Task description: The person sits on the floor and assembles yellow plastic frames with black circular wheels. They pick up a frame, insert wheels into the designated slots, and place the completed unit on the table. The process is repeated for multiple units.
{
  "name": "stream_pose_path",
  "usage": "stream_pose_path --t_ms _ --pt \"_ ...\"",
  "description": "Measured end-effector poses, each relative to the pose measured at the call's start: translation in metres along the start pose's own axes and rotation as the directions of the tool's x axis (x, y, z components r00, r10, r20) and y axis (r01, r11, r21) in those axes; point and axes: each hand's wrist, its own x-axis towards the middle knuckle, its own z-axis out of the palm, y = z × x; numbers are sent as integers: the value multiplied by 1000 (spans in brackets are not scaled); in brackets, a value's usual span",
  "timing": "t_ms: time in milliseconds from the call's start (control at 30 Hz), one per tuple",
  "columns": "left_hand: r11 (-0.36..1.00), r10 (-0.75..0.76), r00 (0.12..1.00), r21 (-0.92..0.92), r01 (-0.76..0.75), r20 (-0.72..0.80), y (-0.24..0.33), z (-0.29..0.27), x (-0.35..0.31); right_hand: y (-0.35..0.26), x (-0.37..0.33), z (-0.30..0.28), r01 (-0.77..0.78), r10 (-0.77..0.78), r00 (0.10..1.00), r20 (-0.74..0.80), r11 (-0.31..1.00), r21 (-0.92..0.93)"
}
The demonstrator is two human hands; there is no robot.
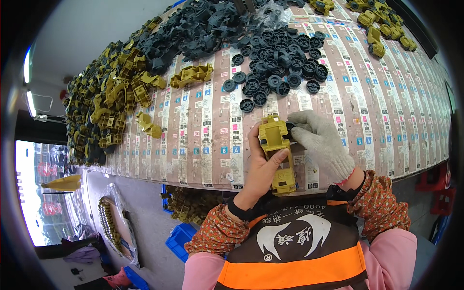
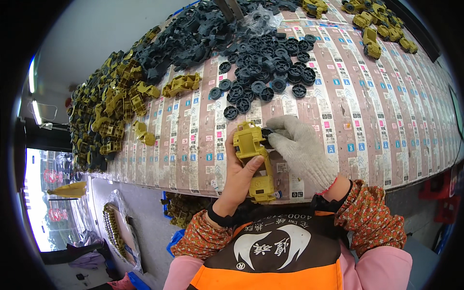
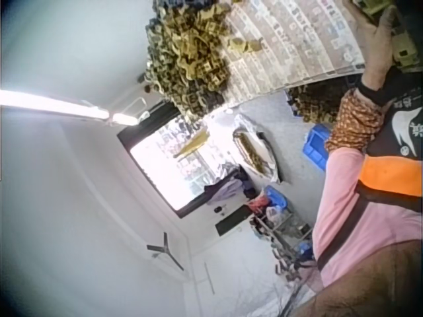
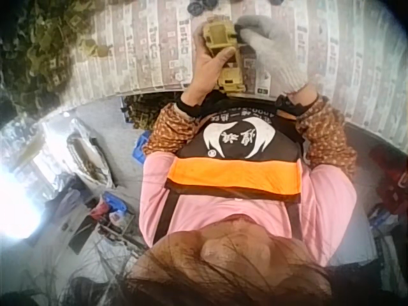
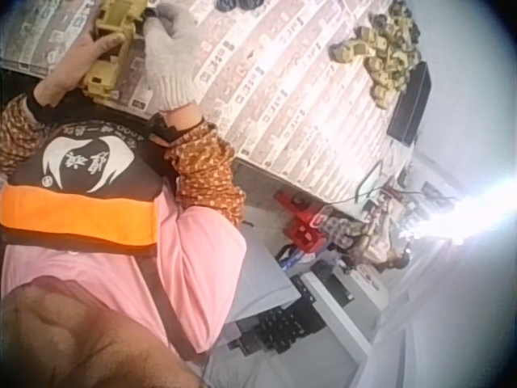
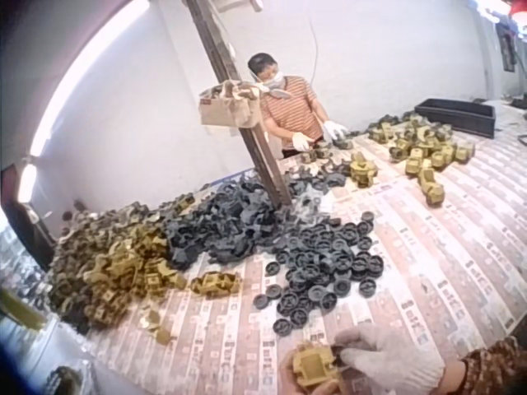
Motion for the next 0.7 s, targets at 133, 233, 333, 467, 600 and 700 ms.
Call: stream_pose_path --t_ms 133,233,333,467,600,700 --pt "999 40 999 37 -39 -15 -3 3 0 1 -2 -2 20 -17 999 34 996 -88" --pt "983 93 996 159 -93 10 -2 3 0 15 -5 -3 241 -240 970 33 942 -234" --pt "954 56 997 293 -70 54 2 1 -1 17 -9 -6 414 -437 897 66 778 -473" --pt "855 73 992 505 -117 105 14 9 -2 16 -12 -6 423 -467 882 67 719 -552" --pt "879 1 990 473 -67 139 18 8 5 14 -11 -7 418 -496 868 30 696 -584" --pt "943 -11 986 330 -44 164 10 7 7 0 -11 -7 373 -443 895 41 696 -613"
